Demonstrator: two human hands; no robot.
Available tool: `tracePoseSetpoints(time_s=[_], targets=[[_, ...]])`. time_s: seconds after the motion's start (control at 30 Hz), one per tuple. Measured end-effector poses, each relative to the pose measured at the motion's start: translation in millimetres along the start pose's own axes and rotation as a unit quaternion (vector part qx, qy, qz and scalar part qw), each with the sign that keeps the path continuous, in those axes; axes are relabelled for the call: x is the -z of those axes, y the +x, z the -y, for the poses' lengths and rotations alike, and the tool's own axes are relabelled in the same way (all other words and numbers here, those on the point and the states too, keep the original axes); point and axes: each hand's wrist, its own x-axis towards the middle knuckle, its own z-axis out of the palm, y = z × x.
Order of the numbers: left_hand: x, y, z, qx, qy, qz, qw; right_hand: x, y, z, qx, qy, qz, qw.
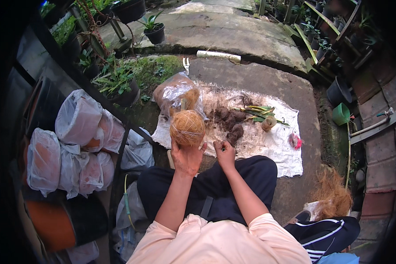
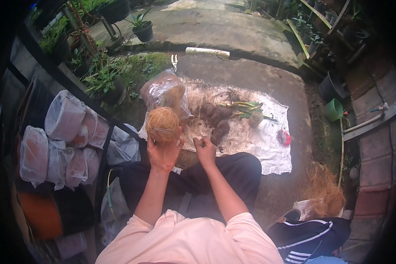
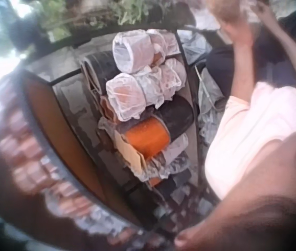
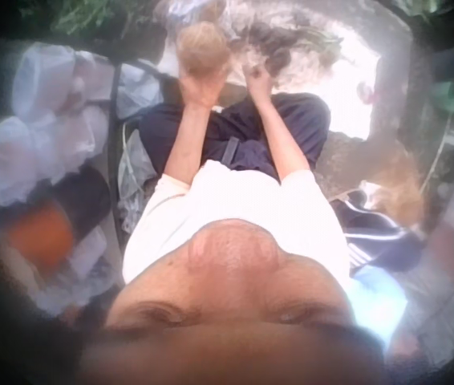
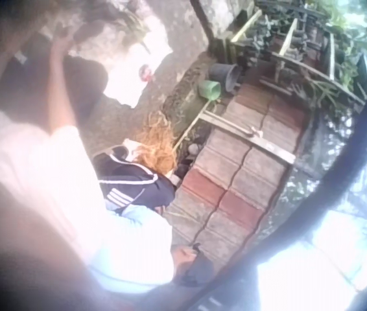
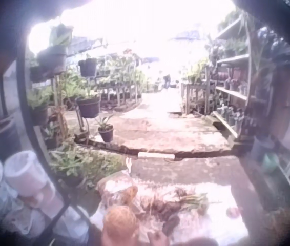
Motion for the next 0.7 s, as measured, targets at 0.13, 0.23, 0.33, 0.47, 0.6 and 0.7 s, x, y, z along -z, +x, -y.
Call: tracePoseSetpoints(time_s=[0.13, 0.23, 0.33, 0.47, 0.6, 0.7], targets=[[-1, 3, 2, -0.038, 0.086, -0.096, 0.991, 15, -6, 16, 0.068, -0.059, 0.034, 0.995], [1, 4, 2, -0.022, 0.055, -0.106, 0.993, 28, -27, 41, 0.174, -0.128, 0.088, 0.972], [0, 2, 2, 0.001, 0.037, -0.078, 0.996, 42, -53, 55, 0.273, -0.178, 0.157, 0.932], [-2, 0, 6, 0.009, 0.041, -0.017, 0.999, 52, -76, 67, 0.323, -0.144, 0.202, 0.913], [6, 2, 13, -0.021, 0.046, -0.044, 0.998, 61, -90, 97, 0.312, -0.127, 0.288, 0.896], [-3, -3, 20, -0.059, 0.108, -0.043, 0.991, 75, -84, 135, 0.262, -0.184, 0.385, 0.866]])
